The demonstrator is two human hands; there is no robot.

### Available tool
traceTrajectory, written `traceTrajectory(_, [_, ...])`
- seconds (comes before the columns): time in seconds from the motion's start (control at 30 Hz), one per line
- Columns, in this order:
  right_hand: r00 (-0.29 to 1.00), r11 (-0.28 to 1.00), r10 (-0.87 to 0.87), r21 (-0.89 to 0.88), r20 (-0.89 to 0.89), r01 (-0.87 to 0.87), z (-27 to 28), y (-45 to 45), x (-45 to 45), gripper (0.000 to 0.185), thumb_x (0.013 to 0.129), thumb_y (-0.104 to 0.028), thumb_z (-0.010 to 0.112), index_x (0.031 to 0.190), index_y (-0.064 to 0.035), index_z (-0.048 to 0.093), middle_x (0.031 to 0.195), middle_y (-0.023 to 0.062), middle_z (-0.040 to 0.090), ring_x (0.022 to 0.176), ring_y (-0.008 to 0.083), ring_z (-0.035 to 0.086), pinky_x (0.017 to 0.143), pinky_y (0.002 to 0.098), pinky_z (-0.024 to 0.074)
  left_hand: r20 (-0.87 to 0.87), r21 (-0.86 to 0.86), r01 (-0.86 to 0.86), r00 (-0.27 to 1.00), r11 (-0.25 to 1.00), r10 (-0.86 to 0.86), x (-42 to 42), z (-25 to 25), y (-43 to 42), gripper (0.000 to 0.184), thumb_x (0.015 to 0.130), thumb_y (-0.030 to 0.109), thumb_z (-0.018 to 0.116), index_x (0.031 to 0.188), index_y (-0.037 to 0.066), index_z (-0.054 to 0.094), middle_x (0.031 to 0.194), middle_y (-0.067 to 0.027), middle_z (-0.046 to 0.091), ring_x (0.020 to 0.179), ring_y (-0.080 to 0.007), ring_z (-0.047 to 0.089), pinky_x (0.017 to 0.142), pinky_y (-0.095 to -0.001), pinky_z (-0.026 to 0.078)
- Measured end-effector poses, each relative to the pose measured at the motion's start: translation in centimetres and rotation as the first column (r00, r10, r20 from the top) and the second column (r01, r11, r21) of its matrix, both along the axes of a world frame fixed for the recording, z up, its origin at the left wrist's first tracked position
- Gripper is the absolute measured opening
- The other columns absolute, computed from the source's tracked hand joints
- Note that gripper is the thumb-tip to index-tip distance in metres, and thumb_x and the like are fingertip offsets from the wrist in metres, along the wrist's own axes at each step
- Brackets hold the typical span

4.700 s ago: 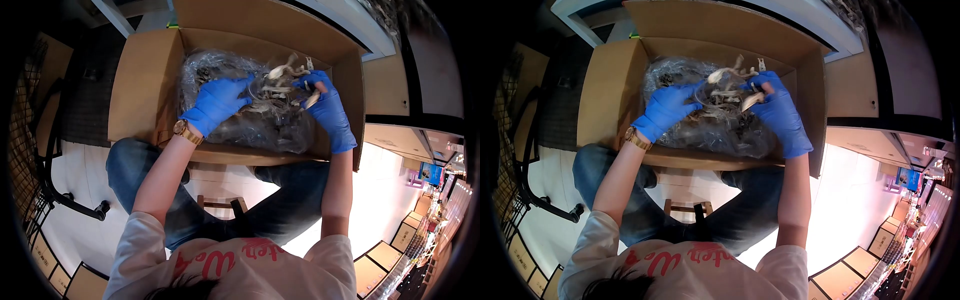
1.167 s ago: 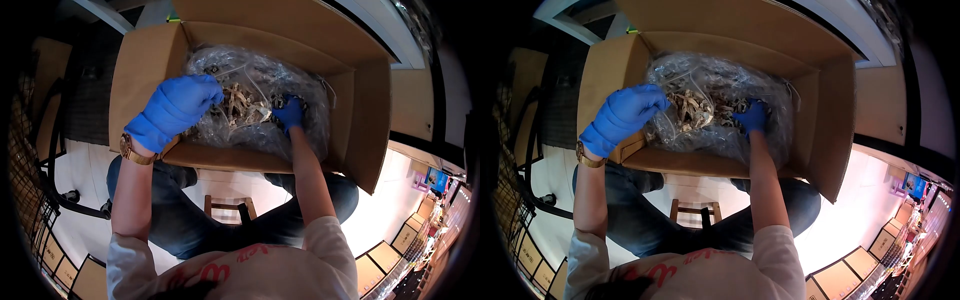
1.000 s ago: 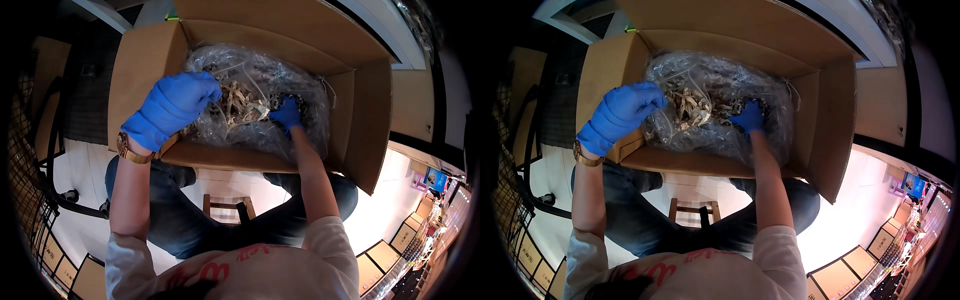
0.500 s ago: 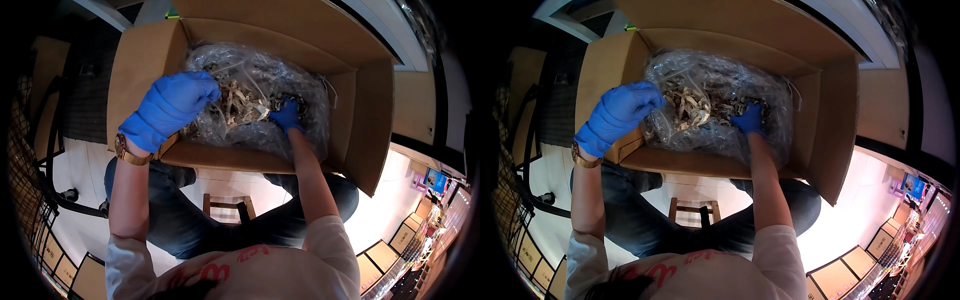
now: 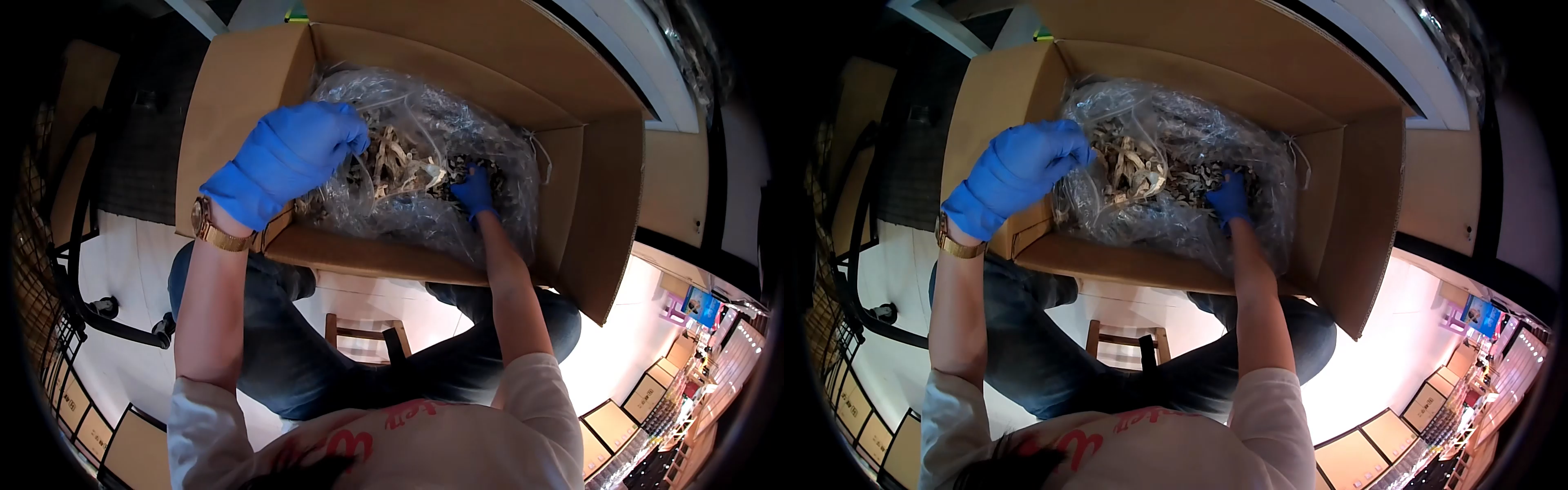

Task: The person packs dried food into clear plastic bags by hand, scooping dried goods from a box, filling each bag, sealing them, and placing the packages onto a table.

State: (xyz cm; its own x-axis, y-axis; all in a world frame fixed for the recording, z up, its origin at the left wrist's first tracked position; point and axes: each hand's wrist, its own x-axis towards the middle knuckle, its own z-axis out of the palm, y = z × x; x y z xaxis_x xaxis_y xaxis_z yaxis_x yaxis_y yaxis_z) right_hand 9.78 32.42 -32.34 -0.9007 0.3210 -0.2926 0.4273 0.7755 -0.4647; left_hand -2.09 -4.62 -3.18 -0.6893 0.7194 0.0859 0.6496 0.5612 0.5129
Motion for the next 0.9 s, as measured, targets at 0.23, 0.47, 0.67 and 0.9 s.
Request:
traceTrajectory(0.23, [0.997,0.999,-0.004,-0.037,0.076,0.007,1.5,2.9,-0.2,0.066,0.063,-0.021,0.076,0.121,-0.0006,0.054,0.105,0.0225,0.063,0.097,0.0371,0.061,0.086,0.0394,0.0486,0.054,0.010,-0.038,0.998,0.999,0.037,-0.4,0.3,-0.1,0.007,0.081,0.007,0.061,0.086,0.011,0.063,0.085,-0.0062,0.065,0.078,-0.0281,0.063,0.070,-0.0358,0.050])
traceTrajectory(0.47, [0.994,0.999,-0.015,0.035,0.109,0.011,5.8,5.2,-1.8,0.047,0.072,-0.012,0.069,0.116,0.0003,0.059,0.101,0.0124,0.067,0.088,0.0210,0.063,0.077,0.0330,0.0496,0.093,-0.040,-0.023,0.995,0.999,0.026,-0.7,0.1,-0.2,0.006,0.083,0.011,0.059,0.087,0.012,0.064,0.086,-0.0054,0.066,0.080,-0.0260,0.062,0.074,-0.0343,0.050])
traceTrajectory(0.67, [0.974,0.959,0.095,-0.282,0.206,-0.034,18.2,0.9,-3.6,0.044,0.074,-0.012,0.070,0.115,0.0010,0.059,0.103,0.0081,0.065,0.091,0.0151,0.060,0.079,0.0292,0.0478,0.103,-0.056,0.007,0.995,0.998,-0.001,-0.6,0.4,0.3,0.009,0.084,0.010,0.057,0.086,0.012,0.065,0.087,-0.0060,0.066,0.081,-0.0266,0.062,0.075,-0.0350,0.050])
traceTrajectory(0.9, [0.999,0.895,-0.049,-0.443,0.015,0.051,25.9,-2.0,-2.8,0.036,0.079,-0.008,0.070,0.113,-0.0028,0.061,0.099,0.0043,0.066,0.087,0.0119,0.059,0.079,0.0270,0.0483,0.043,0.046,0.131,0.990,0.990,-0.133,0.8,-0.2,2.4,0.011,0.083,0.009,0.055,0.087,0.012,0.066,0.086,-0.0082,0.064,0.080,-0.0288,0.062,0.073,-0.0367,0.050])
